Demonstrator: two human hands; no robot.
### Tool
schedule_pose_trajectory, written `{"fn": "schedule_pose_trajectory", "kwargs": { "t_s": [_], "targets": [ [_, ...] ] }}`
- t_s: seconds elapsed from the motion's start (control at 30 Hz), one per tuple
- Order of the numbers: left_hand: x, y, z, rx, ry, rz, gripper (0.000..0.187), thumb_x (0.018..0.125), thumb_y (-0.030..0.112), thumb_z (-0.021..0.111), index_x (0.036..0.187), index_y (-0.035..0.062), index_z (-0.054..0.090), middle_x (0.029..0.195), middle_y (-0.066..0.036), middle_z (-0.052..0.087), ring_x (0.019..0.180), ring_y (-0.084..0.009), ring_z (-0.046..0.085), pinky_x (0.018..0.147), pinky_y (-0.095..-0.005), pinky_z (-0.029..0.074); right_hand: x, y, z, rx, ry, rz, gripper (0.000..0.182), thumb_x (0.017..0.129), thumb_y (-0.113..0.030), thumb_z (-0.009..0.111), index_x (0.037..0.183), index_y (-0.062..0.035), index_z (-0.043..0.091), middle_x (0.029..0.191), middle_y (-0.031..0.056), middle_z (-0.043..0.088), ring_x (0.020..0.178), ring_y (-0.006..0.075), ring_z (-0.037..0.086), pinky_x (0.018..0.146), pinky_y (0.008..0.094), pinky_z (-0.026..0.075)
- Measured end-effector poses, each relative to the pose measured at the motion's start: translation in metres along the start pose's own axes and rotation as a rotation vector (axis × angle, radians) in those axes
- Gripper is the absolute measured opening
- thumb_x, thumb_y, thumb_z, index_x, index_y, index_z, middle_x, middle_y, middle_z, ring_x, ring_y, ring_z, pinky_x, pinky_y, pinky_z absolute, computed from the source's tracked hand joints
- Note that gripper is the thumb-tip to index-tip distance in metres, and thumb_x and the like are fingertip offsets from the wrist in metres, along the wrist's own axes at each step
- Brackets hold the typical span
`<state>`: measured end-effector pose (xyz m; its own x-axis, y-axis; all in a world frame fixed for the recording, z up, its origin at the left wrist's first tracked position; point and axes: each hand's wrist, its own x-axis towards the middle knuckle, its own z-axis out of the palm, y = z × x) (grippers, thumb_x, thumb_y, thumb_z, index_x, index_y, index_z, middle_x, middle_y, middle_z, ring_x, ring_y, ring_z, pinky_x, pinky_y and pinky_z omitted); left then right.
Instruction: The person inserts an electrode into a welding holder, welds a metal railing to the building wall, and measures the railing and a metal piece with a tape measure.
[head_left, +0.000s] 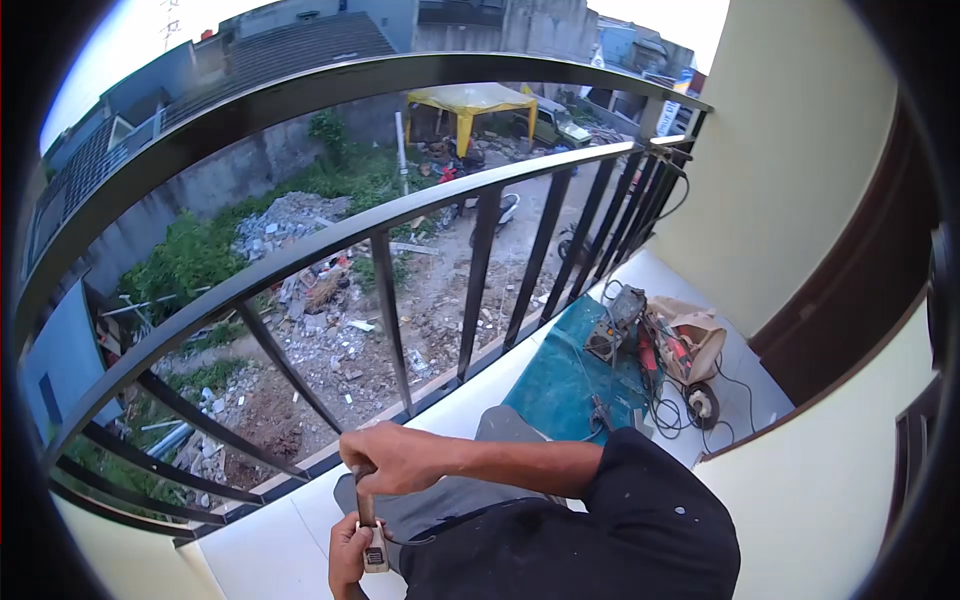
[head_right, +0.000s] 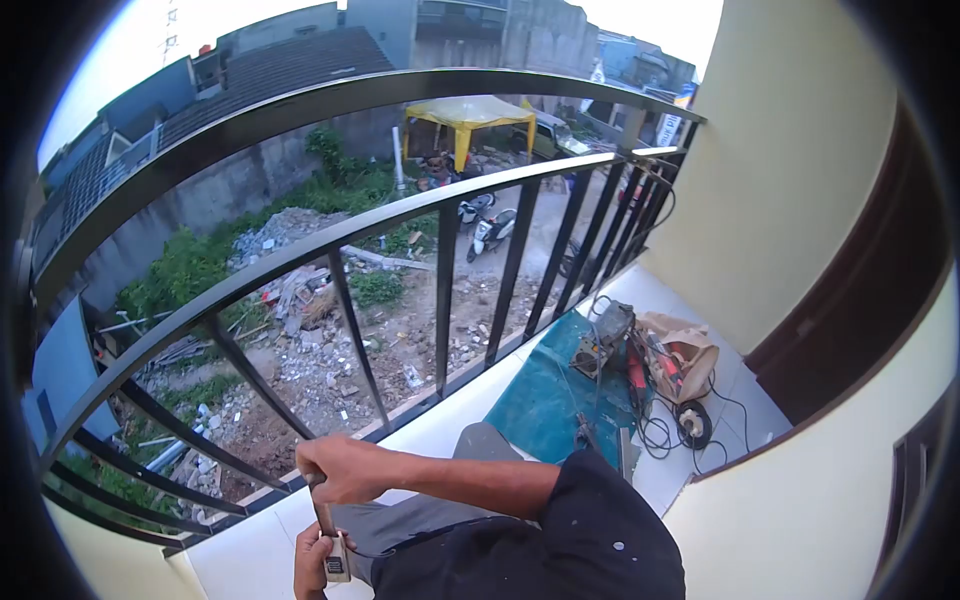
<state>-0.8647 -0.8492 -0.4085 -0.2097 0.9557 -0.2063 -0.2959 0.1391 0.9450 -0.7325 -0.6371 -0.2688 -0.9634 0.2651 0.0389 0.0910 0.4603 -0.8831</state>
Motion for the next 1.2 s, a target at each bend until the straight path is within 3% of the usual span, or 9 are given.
{"fn": "schedule_pose_trajectory", "kwargs": {
  "t_s": [0.07,0.13,0.2,0.3,0.37,0.5,0.73,1.2],
  "targets": [
    [-0.005,0.0,-0.017,0.01,-0.032,-0.035,0.032,0.081,0.012,0.053,0.107,-0.0047,0.063,0.09,-0.015,0.071,0.084,-0.0204,0.068,0.08,-0.0328,0.052,0.016,-0.044,-0.027,0.14,0.05,0.048,0.03,0.075,-0.009,0.073,0.097,0.002,0.057,0.081,0.0104,0.062,0.076,0.0185,0.06,0.067,0.0336,0.048],
    [-0.007,0.015,-0.011,-0.051,0.0,0.053,0.033,0.082,0.001,0.049,0.111,-0.0051,0.062,0.093,-0.013,0.071,0.087,-0.0204,0.067,0.085,-0.0333,0.051,0.034,-0.081,-0.048,0.397,0.172,-0.082,0.034,0.081,-0.002,0.07,0.111,0.0037,0.055,0.082,0.0066,0.064,0.066,0.0082,0.058,0.055,0.0235,0.045],
    [-0.001,0.001,-0.014,-0.059,0.055,0.131,0.021,0.094,0.009,0.053,0.106,-0.0041,0.064,0.09,-0.01,0.07,0.086,-0.0173,0.066,0.081,-0.0315,0.052,0.053,-0.119,-0.062,0.49,0.329,-0.228,0.041,0.081,0.002,0.07,0.117,0.0062,0.05,0.074,0.0074,0.063,0.053,0.0069,0.056,0.043,0.0214,0.042],
    [0.018,-0.009,-0.013,-0.06,0.144,0.217,0.024,0.101,0.018,0.054,0.102,-0.0029,0.066,0.088,-0.009,0.069,0.083,-0.0153,0.065,0.077,-0.0299,0.052,0.091,-0.139,-0.059,0.443,0.387,-0.368,0.027,0.084,-0.005,0.074,0.105,0.0056,0.059,0.069,0.0065,0.065,0.051,0.0059,0.055,0.043,0.0209,0.04],
    [0.036,-0.005,-0.008,-0.094,0.177,0.27,0.028,0.103,0.023,0.054,0.1,-0.0024,0.066,0.087,-0.008,0.068,0.08,-0.0148,0.065,0.075,-0.0293,0.052,0.103,-0.143,-0.062,0.326,0.42,-0.357,0.021,0.086,-0.01,0.074,0.097,0.0049,0.063,0.066,0.0051,0.064,0.05,0.0052,0.054,0.042,0.0207,0.04],
    [0.082,0.011,0.009,-0.116,0.236,0.384,0.03,0.103,0.027,0.055,0.094,0.0004,0.065,0.081,-0.003,0.066,0.076,-0.0093,0.062,0.071,-0.0257,0.05,0.108,-0.139,-0.08,0.143,0.473,-0.325,0.027,0.092,-0.021,0.071,0.081,0.003,0.069,0.058,0.0012,0.06,0.047,0.0036,0.053,0.042,0.0203,0.04],
    [0.141,0.017,0.031,-0.167,0.177,0.441,0.031,0.104,0.029,0.054,0.094,0.0019,0.064,0.079,-0.002,0.065,0.073,-0.0088,0.061,0.068,-0.0252,0.049,0.111,-0.126,-0.097,0.006,0.567,-0.286,0.025,0.092,-0.018,0.069,0.093,0.007,0.071,0.063,0.0033,0.063,0.049,0.0064,0.056,0.045,0.0222,0.044],
    [0.182,0.044,0.002,-0.143,0.274,0.519,0.03,0.102,0.029,0.056,0.091,0.0026,0.064,0.079,-0.003,0.065,0.072,-0.0089,0.061,0.067,-0.0254,0.049,0.141,-0.128,-0.109,-0.056,0.692,-0.274,0.027,0.09,-0.022,0.068,0.091,0.0045,0.073,0.062,0.0047,0.066,0.049,0.0068,0.057,0.047,0.0247,0.046]
  ]
}}
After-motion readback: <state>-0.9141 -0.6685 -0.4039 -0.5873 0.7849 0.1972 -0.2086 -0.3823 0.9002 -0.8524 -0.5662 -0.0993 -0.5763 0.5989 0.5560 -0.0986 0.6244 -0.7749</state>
